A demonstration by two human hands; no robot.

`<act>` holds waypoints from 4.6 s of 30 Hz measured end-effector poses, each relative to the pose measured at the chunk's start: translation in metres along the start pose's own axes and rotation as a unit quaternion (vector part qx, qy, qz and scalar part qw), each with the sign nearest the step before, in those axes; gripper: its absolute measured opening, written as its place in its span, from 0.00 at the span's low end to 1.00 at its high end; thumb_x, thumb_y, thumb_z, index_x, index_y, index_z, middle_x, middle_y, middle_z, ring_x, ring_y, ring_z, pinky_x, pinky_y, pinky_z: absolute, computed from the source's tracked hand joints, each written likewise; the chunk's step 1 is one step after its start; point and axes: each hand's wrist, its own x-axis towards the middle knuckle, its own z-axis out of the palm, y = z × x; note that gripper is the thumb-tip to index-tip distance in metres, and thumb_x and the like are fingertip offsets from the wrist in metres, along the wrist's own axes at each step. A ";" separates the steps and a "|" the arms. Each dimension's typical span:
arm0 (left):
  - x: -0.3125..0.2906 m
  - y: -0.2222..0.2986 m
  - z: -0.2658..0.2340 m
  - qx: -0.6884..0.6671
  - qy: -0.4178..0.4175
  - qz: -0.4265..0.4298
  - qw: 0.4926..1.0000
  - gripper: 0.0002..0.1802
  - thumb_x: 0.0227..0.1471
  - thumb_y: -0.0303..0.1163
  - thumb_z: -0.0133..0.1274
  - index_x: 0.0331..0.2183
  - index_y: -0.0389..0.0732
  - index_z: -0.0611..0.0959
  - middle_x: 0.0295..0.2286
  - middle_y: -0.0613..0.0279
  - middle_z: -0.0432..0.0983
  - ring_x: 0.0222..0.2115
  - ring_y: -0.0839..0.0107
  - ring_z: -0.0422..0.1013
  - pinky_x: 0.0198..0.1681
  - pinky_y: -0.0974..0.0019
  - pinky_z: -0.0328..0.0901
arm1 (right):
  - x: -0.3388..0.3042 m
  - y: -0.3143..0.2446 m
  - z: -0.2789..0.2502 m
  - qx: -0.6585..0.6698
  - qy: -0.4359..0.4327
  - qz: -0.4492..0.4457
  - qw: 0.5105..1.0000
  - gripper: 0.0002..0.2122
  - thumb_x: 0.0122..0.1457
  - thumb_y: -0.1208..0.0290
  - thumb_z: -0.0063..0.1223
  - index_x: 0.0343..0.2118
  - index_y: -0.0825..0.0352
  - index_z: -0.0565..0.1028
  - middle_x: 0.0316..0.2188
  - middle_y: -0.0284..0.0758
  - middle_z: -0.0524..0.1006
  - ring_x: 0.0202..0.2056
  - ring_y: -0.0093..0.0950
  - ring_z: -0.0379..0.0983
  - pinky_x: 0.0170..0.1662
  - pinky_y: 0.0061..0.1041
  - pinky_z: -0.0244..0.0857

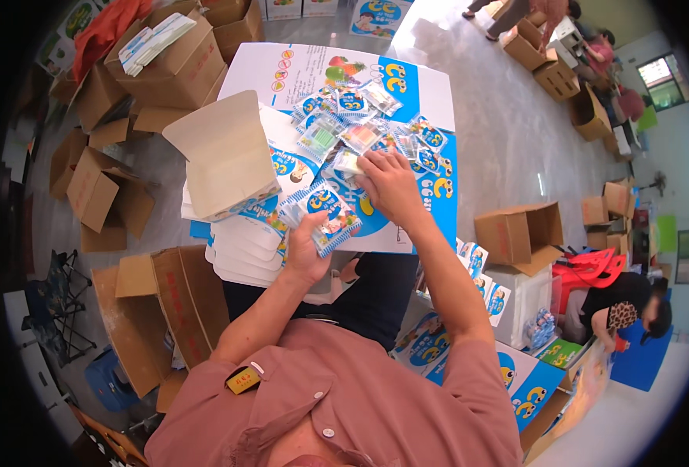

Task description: Assembling white cardboard boxes and filling them with blue-packaged products.

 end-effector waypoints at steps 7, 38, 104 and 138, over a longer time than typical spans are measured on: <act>0.007 -0.013 0.013 0.042 0.068 0.126 0.989 0.26 0.54 0.22 0.55 0.55 0.38 0.70 0.47 0.57 0.75 0.47 0.66 0.76 0.51 0.60 0.72 | -0.015 -0.027 -0.003 0.085 0.149 0.086 0.981 0.10 0.63 0.74 0.56 0.45 0.70 0.79 0.35 0.41 0.83 0.39 0.38 0.81 0.48 0.33 0.71; 0.010 -0.007 -0.002 0.071 -0.040 -0.037 0.996 0.19 0.54 0.27 0.55 0.49 0.37 0.76 0.39 0.59 0.78 0.40 0.65 0.78 0.49 0.57 0.75 | -0.055 -0.033 0.002 0.638 0.220 0.394 0.624 0.10 0.71 0.63 0.48 0.44 0.62 0.76 0.33 0.29 0.79 0.31 0.18 0.77 0.31 0.23 0.75; 0.014 -0.008 0.032 0.099 0.054 0.169 0.979 0.19 0.54 0.25 0.56 0.48 0.36 0.75 0.41 0.58 0.79 0.40 0.71 0.78 0.43 0.67 0.76 | 0.028 0.004 -0.073 0.479 -0.103 0.289 0.823 0.13 0.67 0.65 0.52 0.47 0.70 0.77 0.32 0.38 0.81 0.35 0.26 0.79 0.44 0.34 0.73; 0.004 -0.016 0.004 0.138 0.007 -0.020 0.990 0.22 0.50 0.33 0.60 0.47 0.34 0.77 0.39 0.56 0.77 0.43 0.61 0.78 0.47 0.52 0.76 | 0.037 0.157 -0.024 0.079 -0.146 0.386 0.907 0.29 0.49 0.64 0.69 0.53 0.74 0.75 0.44 0.46 0.80 0.43 0.36 0.80 0.48 0.31 0.73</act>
